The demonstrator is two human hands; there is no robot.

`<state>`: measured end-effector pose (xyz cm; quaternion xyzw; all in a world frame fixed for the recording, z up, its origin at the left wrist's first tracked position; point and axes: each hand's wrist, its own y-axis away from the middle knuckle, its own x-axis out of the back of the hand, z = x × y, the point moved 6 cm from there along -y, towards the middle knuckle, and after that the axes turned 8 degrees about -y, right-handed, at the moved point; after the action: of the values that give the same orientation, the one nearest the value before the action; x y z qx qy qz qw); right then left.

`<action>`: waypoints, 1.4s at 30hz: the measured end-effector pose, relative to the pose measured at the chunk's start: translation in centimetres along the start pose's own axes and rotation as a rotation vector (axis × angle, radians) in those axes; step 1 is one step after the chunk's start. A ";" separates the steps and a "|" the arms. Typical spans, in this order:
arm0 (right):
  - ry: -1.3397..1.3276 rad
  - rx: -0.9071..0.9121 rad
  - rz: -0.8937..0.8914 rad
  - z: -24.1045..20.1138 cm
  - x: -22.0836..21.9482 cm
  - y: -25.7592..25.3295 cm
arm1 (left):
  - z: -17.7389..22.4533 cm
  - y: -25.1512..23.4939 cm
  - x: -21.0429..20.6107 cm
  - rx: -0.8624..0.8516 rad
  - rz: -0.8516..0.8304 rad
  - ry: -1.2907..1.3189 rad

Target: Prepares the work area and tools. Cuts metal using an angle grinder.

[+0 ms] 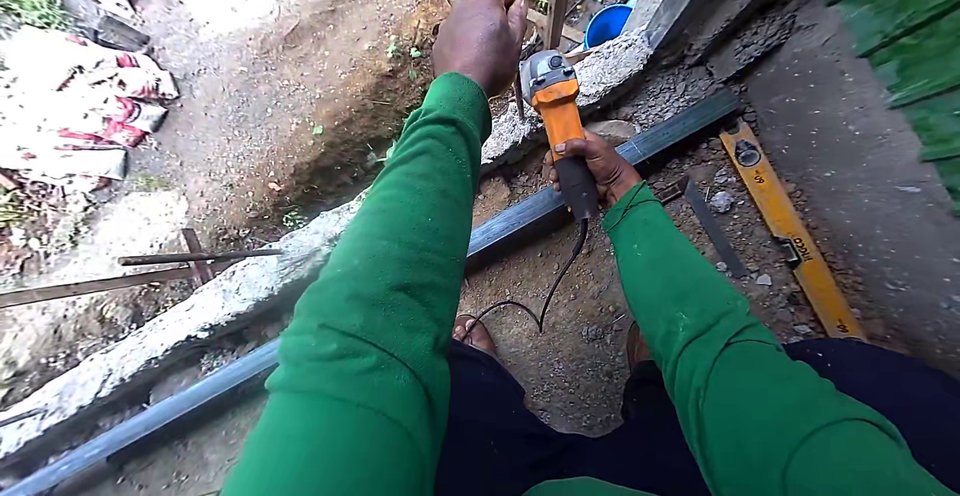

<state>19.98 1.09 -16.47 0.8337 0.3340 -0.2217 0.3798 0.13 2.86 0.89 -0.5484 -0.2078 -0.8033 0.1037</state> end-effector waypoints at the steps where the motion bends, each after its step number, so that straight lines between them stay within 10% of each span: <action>1: 0.005 0.002 0.001 0.0 0.0 0.0 | 0.0 0.0 0.0 0.000 0.000 0.003; 42: 0.028 0.002 0.024 -0.5 -0.8 0.2 | 0.3 0.6 0.5 -0.017 0.007 -0.007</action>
<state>19.58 1.04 -15.59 0.8412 0.3289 -0.2055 0.3767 0.38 2.46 1.59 -0.5529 -0.1994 -0.8027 0.1010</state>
